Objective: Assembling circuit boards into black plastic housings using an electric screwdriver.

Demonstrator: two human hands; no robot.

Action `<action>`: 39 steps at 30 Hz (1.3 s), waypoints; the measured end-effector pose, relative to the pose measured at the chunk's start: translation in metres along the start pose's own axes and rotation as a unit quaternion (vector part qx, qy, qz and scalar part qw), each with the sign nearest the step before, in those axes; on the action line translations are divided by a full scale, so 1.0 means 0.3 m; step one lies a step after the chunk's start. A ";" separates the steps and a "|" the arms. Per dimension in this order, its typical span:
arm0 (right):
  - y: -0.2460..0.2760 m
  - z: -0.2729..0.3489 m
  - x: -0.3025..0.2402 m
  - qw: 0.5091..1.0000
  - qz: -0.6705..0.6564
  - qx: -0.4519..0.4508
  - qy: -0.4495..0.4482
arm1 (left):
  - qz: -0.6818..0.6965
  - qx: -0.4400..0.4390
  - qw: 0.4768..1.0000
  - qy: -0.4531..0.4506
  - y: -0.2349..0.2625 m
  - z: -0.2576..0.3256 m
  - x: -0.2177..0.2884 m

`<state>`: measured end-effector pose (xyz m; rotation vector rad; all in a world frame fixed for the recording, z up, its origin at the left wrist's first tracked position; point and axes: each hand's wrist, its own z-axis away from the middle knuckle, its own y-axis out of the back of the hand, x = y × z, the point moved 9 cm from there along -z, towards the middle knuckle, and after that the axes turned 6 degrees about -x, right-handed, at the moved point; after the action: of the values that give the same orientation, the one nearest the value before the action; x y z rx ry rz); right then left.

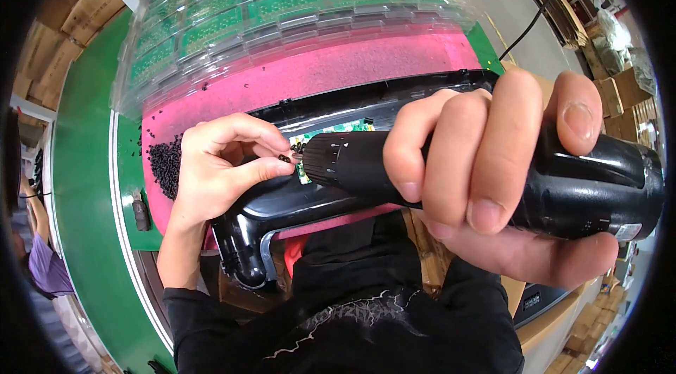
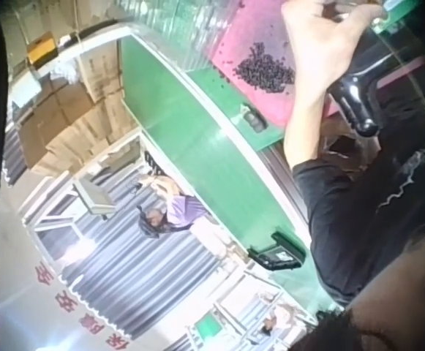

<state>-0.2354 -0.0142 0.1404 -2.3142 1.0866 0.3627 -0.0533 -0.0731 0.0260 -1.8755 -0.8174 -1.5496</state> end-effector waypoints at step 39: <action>0.076 0.018 0.067 0.983 0.091 -0.064 -0.149 | -0.293 0.076 0.950 -0.071 0.015 -0.010 0.044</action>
<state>-0.2403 -0.0353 0.1186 -2.1828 1.1513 0.8428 -0.0499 -0.0768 0.0394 -1.7304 -1.6250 -1.6265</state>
